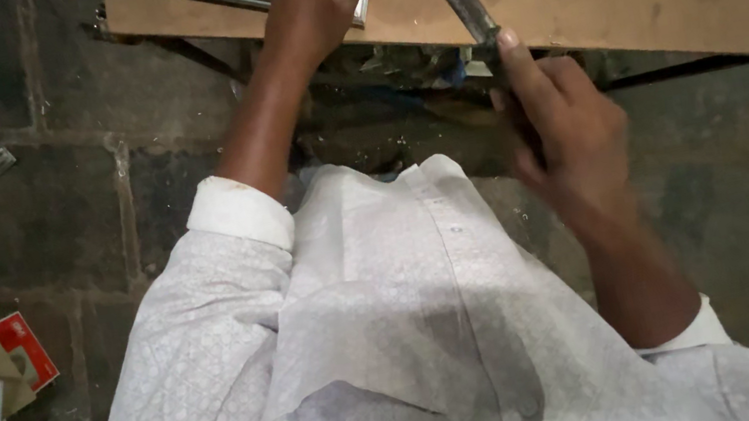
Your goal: The person sits at a low workbench assembling a white uPVC window frame. They hold the frame steady with one hand while using a mallet and a yellow-handled tool to seat and fasten the frame corners, working around the frame on the board, then lift the assembled frame and carry it across the workshop floor.
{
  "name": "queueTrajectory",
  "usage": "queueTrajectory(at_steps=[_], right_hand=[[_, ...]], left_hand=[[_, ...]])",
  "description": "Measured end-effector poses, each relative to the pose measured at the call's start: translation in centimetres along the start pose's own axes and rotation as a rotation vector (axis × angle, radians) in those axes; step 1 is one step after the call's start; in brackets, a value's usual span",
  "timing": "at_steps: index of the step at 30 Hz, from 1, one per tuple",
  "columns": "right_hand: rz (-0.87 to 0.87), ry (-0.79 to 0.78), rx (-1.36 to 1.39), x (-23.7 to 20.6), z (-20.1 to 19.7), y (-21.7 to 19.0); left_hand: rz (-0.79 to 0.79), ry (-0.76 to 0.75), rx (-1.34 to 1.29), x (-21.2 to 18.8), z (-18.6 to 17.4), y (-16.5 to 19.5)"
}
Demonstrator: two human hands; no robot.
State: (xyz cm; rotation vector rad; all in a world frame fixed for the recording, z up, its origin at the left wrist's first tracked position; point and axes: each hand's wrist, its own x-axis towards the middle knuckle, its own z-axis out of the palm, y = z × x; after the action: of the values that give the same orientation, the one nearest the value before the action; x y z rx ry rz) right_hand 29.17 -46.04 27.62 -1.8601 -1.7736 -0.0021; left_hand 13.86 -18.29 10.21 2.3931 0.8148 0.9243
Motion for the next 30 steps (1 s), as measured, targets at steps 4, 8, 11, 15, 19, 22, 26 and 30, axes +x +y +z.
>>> queueTrajectory(at_steps=[4, 8, 11, 15, 19, 22, 26, 30], right_hand=[[0.018, -0.102, -0.035, 0.0, -0.7, 0.0], [0.009, -0.026, -0.030, 0.3, -1.2, -0.1], [0.046, -0.101, 0.021, 0.5, -1.3, -0.3], [-0.014, -0.052, -0.033, 1.0, -1.6, -0.4], [0.011, -0.033, 0.014, 1.2, -1.6, -0.5], [-0.017, -0.093, -0.033, 1.3, -1.3, -0.4], [-0.044, 0.016, 0.013, 1.3, -1.0, -0.4], [-0.017, -0.093, -0.026, 1.3, -1.0, -0.4]], left_hand=[[-0.103, -0.075, -0.057, 0.2, 0.0, 0.0], [-0.141, -0.081, -0.063, 0.4, -0.3, 0.1], [-0.144, -0.071, -0.129, 0.3, -0.5, 0.2], [-0.141, -0.099, -0.125, 0.4, -0.6, -0.1], [-0.088, -0.021, -0.149, 0.3, -0.3, -0.5], [-0.076, -0.038, -0.164, 0.1, -0.2, -0.6], [-0.071, -0.047, -0.115, 0.0, -0.3, -0.5], [-0.093, -0.042, -0.157, 0.0, -0.4, 0.2]])
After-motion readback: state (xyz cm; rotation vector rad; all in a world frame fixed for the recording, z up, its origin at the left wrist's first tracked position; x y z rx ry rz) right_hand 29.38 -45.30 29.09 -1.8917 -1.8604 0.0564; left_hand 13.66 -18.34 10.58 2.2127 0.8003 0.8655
